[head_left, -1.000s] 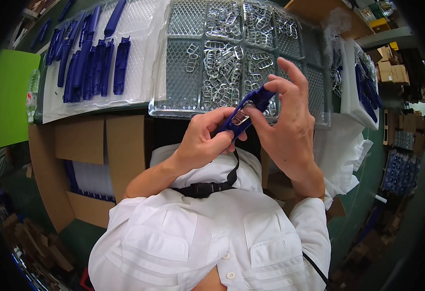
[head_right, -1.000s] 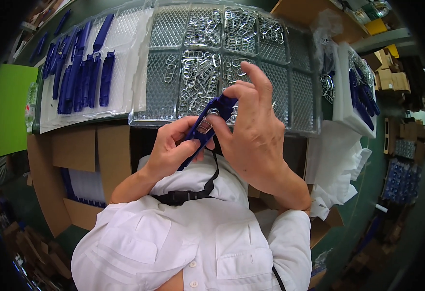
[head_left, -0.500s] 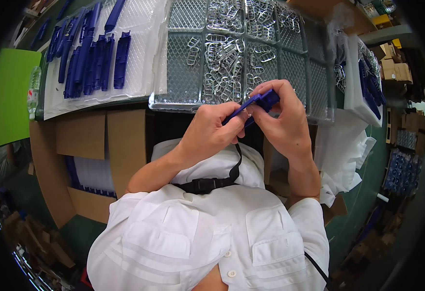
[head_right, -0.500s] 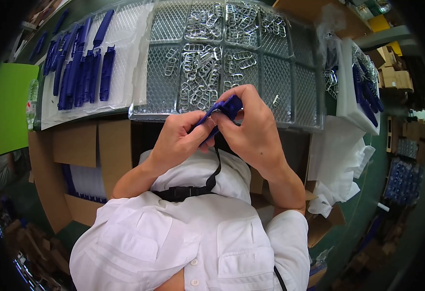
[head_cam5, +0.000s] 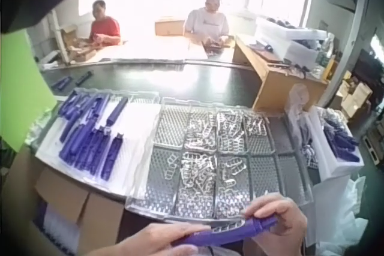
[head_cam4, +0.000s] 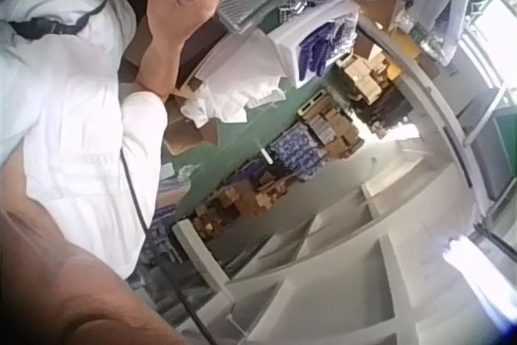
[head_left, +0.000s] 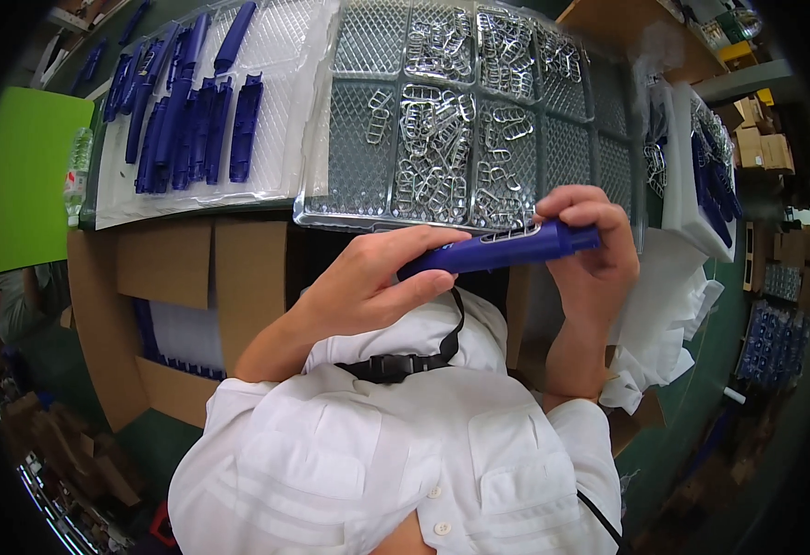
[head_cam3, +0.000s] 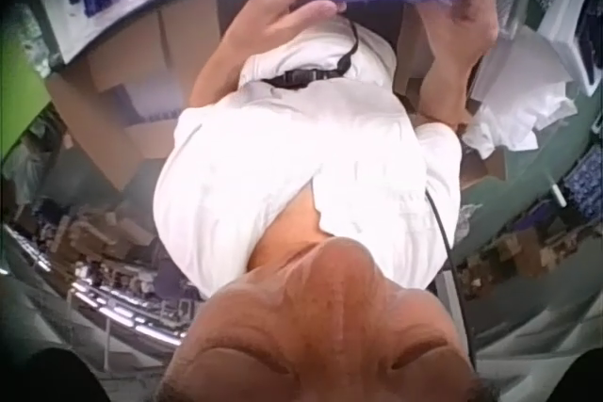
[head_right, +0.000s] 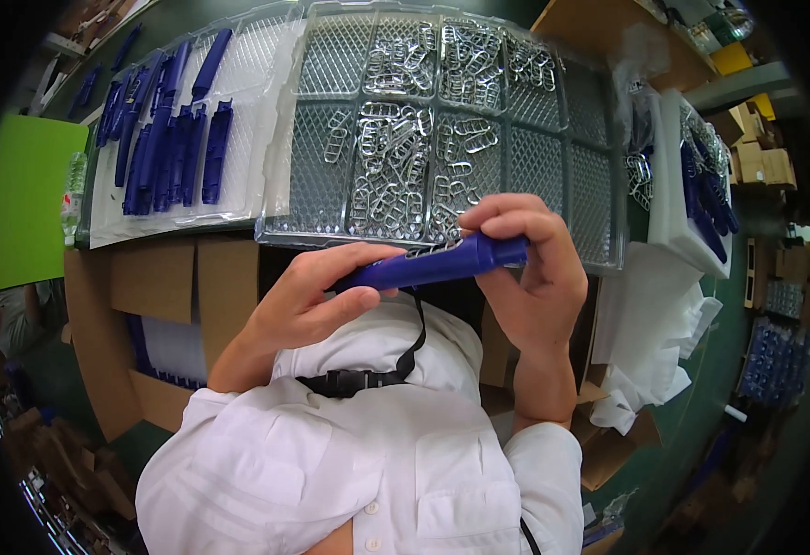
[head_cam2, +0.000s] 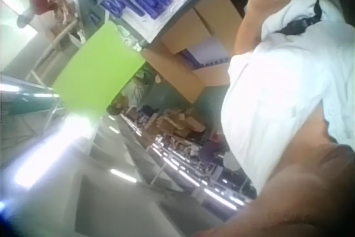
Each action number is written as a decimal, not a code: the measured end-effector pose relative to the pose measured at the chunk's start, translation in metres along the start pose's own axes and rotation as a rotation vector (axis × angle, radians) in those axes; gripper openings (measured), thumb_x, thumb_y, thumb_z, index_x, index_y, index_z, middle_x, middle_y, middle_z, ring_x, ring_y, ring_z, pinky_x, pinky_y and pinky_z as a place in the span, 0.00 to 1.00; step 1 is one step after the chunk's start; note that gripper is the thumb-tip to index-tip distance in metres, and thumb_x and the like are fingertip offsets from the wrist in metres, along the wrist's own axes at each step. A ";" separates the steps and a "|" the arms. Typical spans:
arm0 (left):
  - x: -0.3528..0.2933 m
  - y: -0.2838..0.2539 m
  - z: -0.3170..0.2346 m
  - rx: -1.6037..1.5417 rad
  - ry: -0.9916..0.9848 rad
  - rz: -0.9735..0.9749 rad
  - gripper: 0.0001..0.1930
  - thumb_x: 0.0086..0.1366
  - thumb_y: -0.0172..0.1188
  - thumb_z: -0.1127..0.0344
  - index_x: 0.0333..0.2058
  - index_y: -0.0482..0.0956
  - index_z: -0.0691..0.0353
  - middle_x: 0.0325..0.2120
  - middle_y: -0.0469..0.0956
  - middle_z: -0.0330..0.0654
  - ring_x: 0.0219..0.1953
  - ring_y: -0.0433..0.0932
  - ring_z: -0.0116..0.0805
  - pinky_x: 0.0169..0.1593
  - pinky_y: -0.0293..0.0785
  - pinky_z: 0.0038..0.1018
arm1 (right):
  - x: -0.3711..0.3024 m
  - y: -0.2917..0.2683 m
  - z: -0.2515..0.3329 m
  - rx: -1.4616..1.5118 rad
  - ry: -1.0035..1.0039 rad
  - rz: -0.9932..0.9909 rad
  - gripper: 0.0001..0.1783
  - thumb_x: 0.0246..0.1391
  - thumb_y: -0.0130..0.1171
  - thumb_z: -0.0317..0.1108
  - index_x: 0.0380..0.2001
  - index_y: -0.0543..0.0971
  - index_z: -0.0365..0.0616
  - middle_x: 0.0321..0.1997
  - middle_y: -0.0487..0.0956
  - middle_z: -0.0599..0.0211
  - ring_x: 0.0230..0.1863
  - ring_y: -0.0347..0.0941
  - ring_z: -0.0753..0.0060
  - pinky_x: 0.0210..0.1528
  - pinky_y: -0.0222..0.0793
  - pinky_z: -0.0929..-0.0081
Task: Manually assemble components into a blue plastic housing at a factory workstation.
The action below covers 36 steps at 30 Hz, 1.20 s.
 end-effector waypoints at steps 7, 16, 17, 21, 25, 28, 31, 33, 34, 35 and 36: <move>-0.009 -0.005 -0.016 0.190 0.173 -0.246 0.29 0.57 0.75 0.76 0.59 0.80 0.68 0.43 0.83 0.49 0.41 0.83 0.39 0.46 0.80 0.30 | -0.016 0.001 -0.007 -0.315 -0.202 -0.030 0.23 0.50 0.68 0.12 0.48 0.76 0.41 0.54 0.82 0.45 0.52 0.81 0.57 0.56 0.79 0.65; 0.001 -0.010 -0.015 0.228 0.123 -0.246 0.29 0.56 0.76 0.76 0.58 0.80 0.67 0.42 0.83 0.49 0.40 0.84 0.40 0.44 0.81 0.30 | -0.002 0.000 -0.015 -0.344 -0.217 -0.069 0.25 0.45 0.65 0.09 0.46 0.76 0.42 0.51 0.84 0.49 0.49 0.84 0.55 0.49 0.82 0.67; 0.004 -0.011 -0.015 0.227 0.107 -0.238 0.29 0.56 0.76 0.76 0.58 0.81 0.67 0.42 0.83 0.49 0.40 0.84 0.39 0.45 0.81 0.30 | -0.002 -0.001 -0.016 -0.349 -0.218 -0.076 0.25 0.45 0.65 0.09 0.46 0.76 0.42 0.51 0.84 0.49 0.49 0.84 0.55 0.49 0.82 0.67; 0.014 -0.019 -0.012 0.263 0.134 -0.257 0.28 0.57 0.76 0.76 0.58 0.81 0.67 0.42 0.83 0.49 0.39 0.83 0.39 0.44 0.80 0.29 | 0.004 -0.007 -0.018 -0.448 -0.189 -0.125 0.26 0.47 0.65 0.10 0.50 0.77 0.41 0.55 0.82 0.48 0.49 0.84 0.56 0.53 0.80 0.67; 0.052 -0.056 -0.015 0.390 0.151 -0.315 0.27 0.59 0.75 0.74 0.57 0.80 0.68 0.42 0.82 0.49 0.39 0.82 0.36 0.42 0.78 0.26 | -0.015 -0.028 -0.024 -0.409 -0.095 -0.272 0.22 0.55 0.64 0.14 0.53 0.77 0.40 0.58 0.80 0.50 0.50 0.82 0.61 0.56 0.77 0.67; 0.118 -0.116 0.006 0.244 -0.094 -0.475 0.23 0.64 0.73 0.67 0.56 0.81 0.68 0.36 0.83 0.41 0.34 0.81 0.27 0.38 0.77 0.23 | -0.024 -0.043 -0.028 -0.432 -0.022 -0.295 0.18 0.57 0.64 0.15 0.50 0.79 0.40 0.57 0.81 0.52 0.52 0.81 0.62 0.56 0.77 0.68; 0.208 -0.204 0.029 0.371 -0.002 -0.629 0.24 0.68 0.70 0.58 0.56 0.82 0.69 0.29 0.83 0.37 0.26 0.78 0.22 0.30 0.76 0.22 | -0.028 -0.043 -0.023 -0.461 0.052 -0.284 0.14 0.58 0.63 0.16 0.46 0.80 0.39 0.56 0.81 0.54 0.53 0.80 0.61 0.56 0.76 0.67; 0.256 -0.282 0.064 0.384 -0.014 -0.746 0.29 0.68 0.69 0.54 0.59 0.79 0.72 0.34 0.85 0.41 0.32 0.82 0.25 0.38 0.80 0.22 | -0.029 -0.040 -0.023 -0.471 0.084 -0.285 0.13 0.57 0.62 0.15 0.43 0.81 0.39 0.54 0.82 0.55 0.53 0.80 0.59 0.58 0.75 0.65; 0.266 -0.310 0.073 0.390 -0.022 -0.757 0.29 0.68 0.69 0.54 0.59 0.79 0.72 0.34 0.85 0.41 0.32 0.82 0.25 0.38 0.80 0.22 | -0.030 -0.039 -0.024 -0.462 0.084 -0.274 0.13 0.57 0.62 0.15 0.43 0.81 0.39 0.54 0.82 0.55 0.53 0.80 0.59 0.58 0.75 0.65; 0.267 -0.336 0.076 0.493 0.012 -0.824 0.31 0.70 0.69 0.55 0.63 0.74 0.72 0.46 0.82 0.46 0.46 0.81 0.29 0.50 0.78 0.25 | -0.032 -0.038 -0.026 -0.476 0.089 -0.257 0.13 0.56 0.62 0.14 0.44 0.81 0.39 0.54 0.82 0.54 0.54 0.80 0.59 0.58 0.75 0.65; 0.264 -0.345 0.070 0.590 0.049 -0.880 0.34 0.71 0.68 0.56 0.67 0.70 0.73 0.58 0.79 0.52 0.59 0.79 0.34 0.62 0.76 0.29 | -0.034 -0.038 -0.027 -0.499 0.098 -0.250 0.14 0.56 0.62 0.14 0.44 0.81 0.39 0.54 0.82 0.54 0.54 0.80 0.59 0.58 0.75 0.65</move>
Point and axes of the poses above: each hand's wrist, its own x-axis towards the middle knuckle, its own y-axis out of the palm, z = x × y, the point moved 2 cm from there along x, towards the middle knuckle
